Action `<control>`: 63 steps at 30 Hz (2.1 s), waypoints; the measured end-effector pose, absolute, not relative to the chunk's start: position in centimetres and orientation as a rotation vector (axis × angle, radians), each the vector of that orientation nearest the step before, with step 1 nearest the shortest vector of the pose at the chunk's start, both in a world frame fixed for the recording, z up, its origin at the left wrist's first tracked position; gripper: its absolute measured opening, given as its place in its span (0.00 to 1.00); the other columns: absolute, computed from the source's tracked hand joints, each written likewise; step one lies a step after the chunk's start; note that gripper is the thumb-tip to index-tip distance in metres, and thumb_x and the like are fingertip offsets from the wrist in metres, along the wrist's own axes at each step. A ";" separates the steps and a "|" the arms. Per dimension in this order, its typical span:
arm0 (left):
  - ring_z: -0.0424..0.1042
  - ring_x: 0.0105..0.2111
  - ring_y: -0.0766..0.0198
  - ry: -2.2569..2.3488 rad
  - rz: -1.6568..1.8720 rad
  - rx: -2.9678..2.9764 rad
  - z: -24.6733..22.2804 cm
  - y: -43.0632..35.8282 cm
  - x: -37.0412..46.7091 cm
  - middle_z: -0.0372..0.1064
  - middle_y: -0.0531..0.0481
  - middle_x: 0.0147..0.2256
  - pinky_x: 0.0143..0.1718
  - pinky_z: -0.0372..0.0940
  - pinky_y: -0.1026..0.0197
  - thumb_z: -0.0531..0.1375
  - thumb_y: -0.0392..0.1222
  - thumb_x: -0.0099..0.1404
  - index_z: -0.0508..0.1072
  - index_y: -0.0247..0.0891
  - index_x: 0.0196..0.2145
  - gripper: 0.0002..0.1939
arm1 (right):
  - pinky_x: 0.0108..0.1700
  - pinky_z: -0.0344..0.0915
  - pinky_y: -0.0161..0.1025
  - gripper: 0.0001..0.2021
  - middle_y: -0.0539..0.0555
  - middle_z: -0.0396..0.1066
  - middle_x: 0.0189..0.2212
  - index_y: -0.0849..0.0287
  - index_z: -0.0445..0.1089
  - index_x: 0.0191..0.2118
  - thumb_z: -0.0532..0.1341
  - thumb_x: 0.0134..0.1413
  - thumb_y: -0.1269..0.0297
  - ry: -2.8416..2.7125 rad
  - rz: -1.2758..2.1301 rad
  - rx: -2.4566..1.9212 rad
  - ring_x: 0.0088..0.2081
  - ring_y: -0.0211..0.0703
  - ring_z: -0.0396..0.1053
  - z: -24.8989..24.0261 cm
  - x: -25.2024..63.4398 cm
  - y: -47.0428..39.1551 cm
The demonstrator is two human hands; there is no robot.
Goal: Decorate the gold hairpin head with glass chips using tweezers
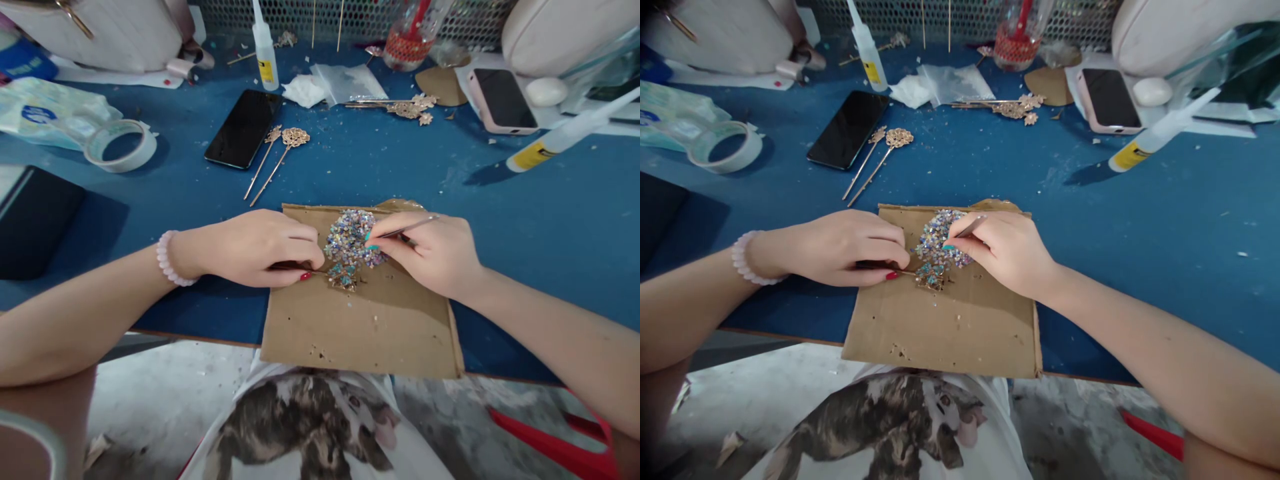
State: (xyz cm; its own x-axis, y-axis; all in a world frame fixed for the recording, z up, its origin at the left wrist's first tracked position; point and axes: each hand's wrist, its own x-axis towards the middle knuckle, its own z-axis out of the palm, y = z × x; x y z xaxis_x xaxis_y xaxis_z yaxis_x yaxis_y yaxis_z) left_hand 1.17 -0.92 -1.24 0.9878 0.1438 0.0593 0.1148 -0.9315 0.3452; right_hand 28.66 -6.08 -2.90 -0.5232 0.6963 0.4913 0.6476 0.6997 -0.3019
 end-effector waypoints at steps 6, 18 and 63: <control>0.67 0.32 0.65 0.182 0.122 2.791 -1.2 -0.9 1.2 0.69 0.51 0.36 0.33 0.57 0.61 0.53 0.38 0.74 0.69 0.40 0.42 0.06 | 0.33 0.70 0.34 0.12 0.48 0.80 0.31 0.55 0.75 0.34 0.57 0.70 0.64 -2.299 0.118 -1.042 0.31 0.38 0.78 -2.7 28.8 -6.0; 0.66 0.31 0.64 0.164 0.120 2.830 -1.2 -0.8 1.0 0.69 0.50 0.36 0.34 0.58 0.61 0.51 0.38 0.75 0.70 0.40 0.43 0.08 | 0.37 0.71 0.32 0.06 0.47 0.79 0.31 0.56 0.70 0.36 0.60 0.68 0.68 -2.282 0.367 -0.800 0.32 0.35 0.77 -2.0 28.1 -7.7; 0.59 0.26 0.64 0.188 -0.056 3.088 0.3 -0.8 0.1 0.63 0.53 0.29 0.30 0.52 0.58 0.49 0.38 0.75 0.63 0.39 0.31 0.12 | 0.36 0.67 0.34 0.05 0.48 0.74 0.28 0.58 0.67 0.38 0.61 0.67 0.66 -2.364 0.658 -0.607 0.29 0.34 0.72 -2.2 27.1 -9.6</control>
State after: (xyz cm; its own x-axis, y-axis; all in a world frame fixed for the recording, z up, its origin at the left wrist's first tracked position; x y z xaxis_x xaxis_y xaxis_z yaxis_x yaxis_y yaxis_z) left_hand 0.12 -0.83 0.30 0.9919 0.1205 -0.0390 0.1222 -0.9915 0.0446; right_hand 27.09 -9.55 -2.16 -0.7127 0.5583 0.4246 0.2585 0.7718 -0.5809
